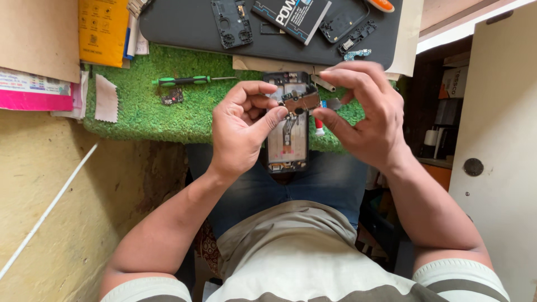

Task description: The person repairs a disassembled smartphone at a workbench. They hold the phone frame, use a red-handled screwdriver to work on the internal board, press and reposition components, handle the battery and flex cables, then lift and reassemble the phone body by hand.

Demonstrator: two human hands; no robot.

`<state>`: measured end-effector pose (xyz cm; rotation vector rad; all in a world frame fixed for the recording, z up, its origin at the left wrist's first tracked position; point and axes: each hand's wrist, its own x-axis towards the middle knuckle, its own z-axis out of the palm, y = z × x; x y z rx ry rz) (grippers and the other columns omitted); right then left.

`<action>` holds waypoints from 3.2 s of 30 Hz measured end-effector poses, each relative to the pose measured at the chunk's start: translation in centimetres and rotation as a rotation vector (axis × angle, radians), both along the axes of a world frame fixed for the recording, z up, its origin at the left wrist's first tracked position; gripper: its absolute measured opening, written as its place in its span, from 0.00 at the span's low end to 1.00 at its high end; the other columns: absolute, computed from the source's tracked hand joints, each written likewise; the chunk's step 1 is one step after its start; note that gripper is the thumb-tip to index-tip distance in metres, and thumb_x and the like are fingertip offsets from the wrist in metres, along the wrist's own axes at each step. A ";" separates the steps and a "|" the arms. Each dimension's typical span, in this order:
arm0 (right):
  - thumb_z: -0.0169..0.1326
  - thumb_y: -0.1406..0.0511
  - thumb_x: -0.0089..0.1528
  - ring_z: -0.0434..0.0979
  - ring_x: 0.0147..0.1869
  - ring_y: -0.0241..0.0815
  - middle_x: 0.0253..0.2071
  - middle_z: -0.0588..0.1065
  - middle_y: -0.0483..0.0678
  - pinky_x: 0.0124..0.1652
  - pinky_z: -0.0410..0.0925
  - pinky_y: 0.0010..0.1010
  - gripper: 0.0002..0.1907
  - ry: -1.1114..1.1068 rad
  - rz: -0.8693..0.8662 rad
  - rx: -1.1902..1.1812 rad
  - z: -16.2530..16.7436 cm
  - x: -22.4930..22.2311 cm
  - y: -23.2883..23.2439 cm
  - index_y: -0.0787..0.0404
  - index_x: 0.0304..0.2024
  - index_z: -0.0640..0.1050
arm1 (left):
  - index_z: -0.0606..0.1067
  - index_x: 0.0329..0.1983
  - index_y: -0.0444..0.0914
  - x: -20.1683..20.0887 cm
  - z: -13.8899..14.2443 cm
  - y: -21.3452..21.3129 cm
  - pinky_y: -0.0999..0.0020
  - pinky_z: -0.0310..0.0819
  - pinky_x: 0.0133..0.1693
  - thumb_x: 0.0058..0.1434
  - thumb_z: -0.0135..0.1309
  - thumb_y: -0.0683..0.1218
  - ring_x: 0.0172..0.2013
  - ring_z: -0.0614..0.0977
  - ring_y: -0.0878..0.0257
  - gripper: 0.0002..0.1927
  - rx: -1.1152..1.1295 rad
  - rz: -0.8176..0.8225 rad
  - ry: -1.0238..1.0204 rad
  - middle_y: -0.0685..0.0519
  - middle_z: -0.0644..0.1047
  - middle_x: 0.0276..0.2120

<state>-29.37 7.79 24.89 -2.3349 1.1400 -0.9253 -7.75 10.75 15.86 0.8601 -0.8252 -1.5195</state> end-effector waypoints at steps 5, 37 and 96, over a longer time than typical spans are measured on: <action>0.65 0.74 0.63 0.81 0.39 0.36 0.42 0.80 0.49 0.38 0.73 0.25 0.14 -0.044 0.007 0.258 -1.0 -0.2 -0.8 0.66 0.51 0.79 | 0.73 0.56 0.33 0.0 0.5 -0.2 0.75 0.78 0.50 0.65 0.62 0.33 0.44 0.80 0.71 0.18 0.010 -0.044 -0.037 0.54 0.78 0.42; 0.63 0.75 0.67 0.74 0.39 0.26 0.38 0.74 0.42 0.36 0.71 0.18 0.12 -0.384 -0.063 0.602 -7.6 -7.1 -4.8 0.66 0.52 0.77 | 0.50 0.80 0.38 -5.4 -2.6 -3.6 0.66 0.80 0.62 0.68 0.52 0.26 0.64 0.79 0.58 0.42 -0.170 -0.149 -0.075 0.36 0.59 0.76; 0.67 0.74 0.66 0.82 0.49 0.37 0.50 0.76 0.50 0.47 0.79 0.24 0.14 -0.165 0.000 0.250 -8.0 -7.8 -4.6 0.66 0.54 0.81 | 0.52 0.79 0.37 -6.6 -3.1 -3.0 0.67 0.79 0.60 0.69 0.53 0.28 0.58 0.82 0.59 0.39 -0.083 -0.160 -0.021 0.40 0.73 0.64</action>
